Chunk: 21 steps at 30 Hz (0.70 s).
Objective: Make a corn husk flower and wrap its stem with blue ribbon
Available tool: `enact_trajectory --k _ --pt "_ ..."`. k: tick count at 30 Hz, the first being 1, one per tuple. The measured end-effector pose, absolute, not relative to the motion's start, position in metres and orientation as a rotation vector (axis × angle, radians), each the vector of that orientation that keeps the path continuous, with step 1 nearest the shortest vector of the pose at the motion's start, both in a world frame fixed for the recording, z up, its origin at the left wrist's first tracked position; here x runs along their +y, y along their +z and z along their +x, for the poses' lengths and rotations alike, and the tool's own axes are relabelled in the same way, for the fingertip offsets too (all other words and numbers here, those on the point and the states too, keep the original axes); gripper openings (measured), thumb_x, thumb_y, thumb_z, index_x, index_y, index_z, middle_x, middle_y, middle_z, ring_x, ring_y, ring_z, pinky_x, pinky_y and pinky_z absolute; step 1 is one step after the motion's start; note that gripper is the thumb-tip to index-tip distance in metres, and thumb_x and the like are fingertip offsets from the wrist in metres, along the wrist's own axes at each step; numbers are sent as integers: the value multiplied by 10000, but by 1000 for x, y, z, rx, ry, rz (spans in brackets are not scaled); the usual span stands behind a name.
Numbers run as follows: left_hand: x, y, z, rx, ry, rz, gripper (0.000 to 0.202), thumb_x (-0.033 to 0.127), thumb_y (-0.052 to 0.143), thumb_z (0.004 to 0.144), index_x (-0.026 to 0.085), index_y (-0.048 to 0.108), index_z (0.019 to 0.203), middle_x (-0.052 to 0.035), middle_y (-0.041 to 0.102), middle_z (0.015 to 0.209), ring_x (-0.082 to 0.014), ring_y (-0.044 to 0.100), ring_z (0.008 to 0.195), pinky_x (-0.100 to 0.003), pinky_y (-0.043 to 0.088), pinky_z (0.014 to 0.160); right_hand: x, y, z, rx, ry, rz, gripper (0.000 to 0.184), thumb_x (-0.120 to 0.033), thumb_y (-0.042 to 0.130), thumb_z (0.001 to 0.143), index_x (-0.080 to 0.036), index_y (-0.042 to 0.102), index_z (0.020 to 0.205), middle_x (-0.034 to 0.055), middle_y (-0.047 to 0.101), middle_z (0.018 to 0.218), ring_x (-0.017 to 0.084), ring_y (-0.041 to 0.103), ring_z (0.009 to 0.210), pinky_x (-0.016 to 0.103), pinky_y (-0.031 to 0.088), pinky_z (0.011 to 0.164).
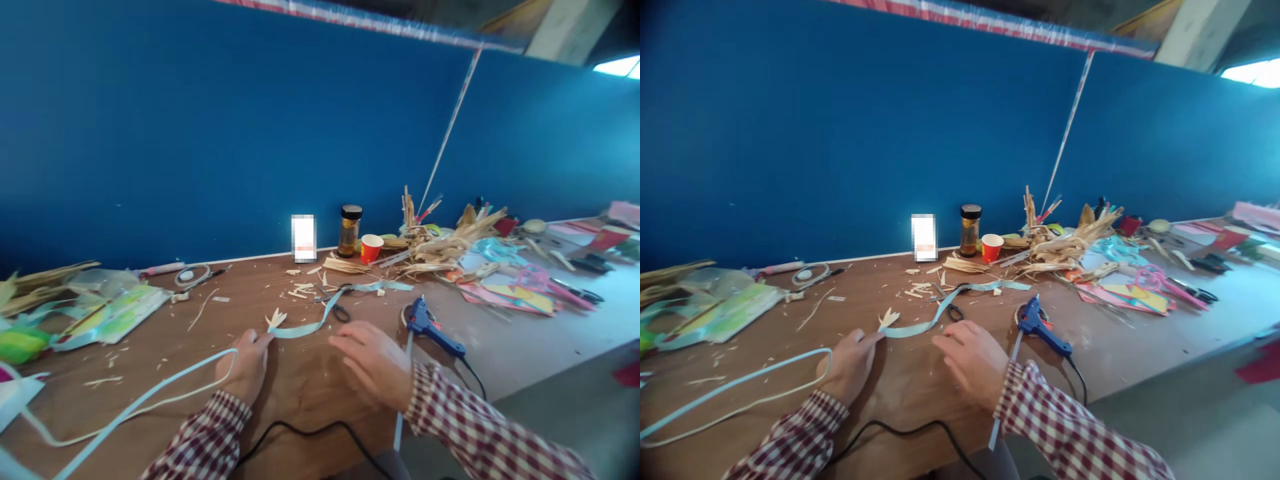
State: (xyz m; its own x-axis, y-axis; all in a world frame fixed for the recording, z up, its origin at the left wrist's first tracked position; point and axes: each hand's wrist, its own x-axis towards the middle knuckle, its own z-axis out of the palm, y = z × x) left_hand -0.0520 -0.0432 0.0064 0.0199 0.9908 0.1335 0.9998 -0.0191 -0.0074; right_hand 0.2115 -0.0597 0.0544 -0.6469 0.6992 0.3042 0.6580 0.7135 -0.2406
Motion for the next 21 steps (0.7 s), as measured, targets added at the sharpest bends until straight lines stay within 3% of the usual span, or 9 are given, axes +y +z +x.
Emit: enact_trajectory --k 8,14,21 --pt "-39 -5 -57 -2128 -337 -2203 329 282 329 860 296 598 1049 -28 551 792 -146 536 686 -227 325 534 -70 32 336 -2165 -243 -1758 350 -298 482 798 -189 506 1129 110 539 1048 252 527 907 400 434 781" --pt "-43 4 -53 -2170 -352 -2195 308 271 324 868 288 577 1042 -32 582 825 -153 577 731 -236 357 583 -61 4 367 -2199 -196 -1884 367 -250 421 815 -205 450 1178 89 539 947 223 574 792 345 455 695" --pt "-42 6 -52 -2301 -412 -2102 313 270 360 844 180 350 1143 -27 646 785 -185 612 670 -258 360 543 -64 8 366 -2178 -175 -1901 376 -253 392 828 -215 437 1200 88 544 942 225 581 795 338 452 687"
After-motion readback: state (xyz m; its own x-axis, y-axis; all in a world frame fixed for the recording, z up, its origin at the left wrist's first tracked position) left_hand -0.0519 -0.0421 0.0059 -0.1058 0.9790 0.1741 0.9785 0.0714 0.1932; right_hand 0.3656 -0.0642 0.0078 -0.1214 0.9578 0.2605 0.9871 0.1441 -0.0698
